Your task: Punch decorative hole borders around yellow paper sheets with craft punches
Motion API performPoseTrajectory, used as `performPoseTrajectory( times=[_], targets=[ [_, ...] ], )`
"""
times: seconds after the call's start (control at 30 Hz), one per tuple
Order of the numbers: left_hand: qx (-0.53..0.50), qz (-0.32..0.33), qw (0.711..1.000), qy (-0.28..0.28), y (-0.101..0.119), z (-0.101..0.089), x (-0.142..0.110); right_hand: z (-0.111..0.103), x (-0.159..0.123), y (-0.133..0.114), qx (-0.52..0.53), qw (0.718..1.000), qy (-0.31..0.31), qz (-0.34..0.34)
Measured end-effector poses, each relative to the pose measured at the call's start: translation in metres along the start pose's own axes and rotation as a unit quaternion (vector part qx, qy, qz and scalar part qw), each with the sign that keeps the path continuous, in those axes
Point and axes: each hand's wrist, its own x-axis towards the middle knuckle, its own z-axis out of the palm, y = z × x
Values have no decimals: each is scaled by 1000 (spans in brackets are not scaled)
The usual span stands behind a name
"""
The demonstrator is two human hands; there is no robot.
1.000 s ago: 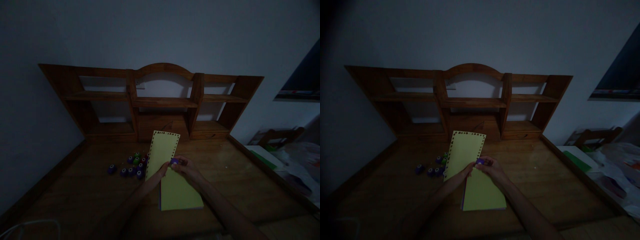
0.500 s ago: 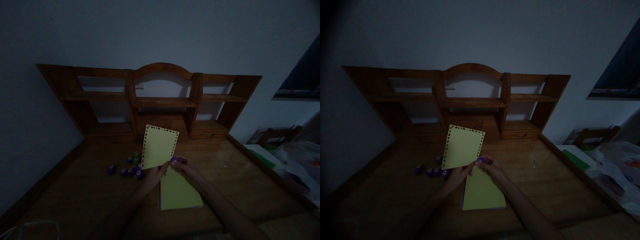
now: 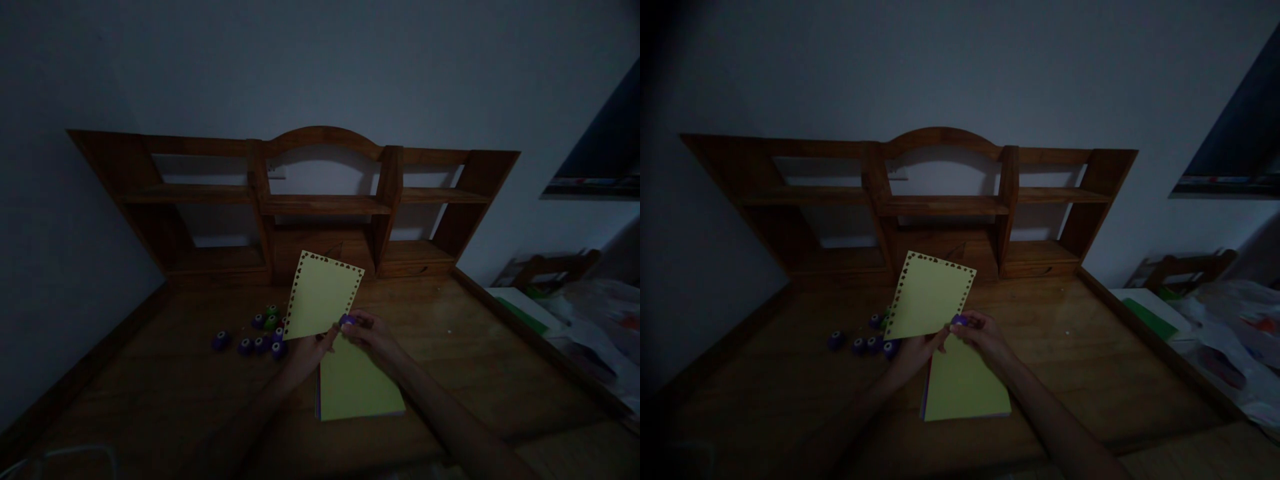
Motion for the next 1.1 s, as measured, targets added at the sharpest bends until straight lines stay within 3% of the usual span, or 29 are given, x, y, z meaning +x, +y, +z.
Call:
performPoseTrajectory(
  times=[0.1,0.27,1.1],
  targets=[
    [-26,8,1000,10,3,0,2,0,0,0,-7,1000,12,4],
    [40,27,999,18,10,-6,1,-1,2,4,0,1000,5,-8],
    [9,16,998,-53,0,-9,2,-4,2,4,-16,1000,1,7]
  ],
)
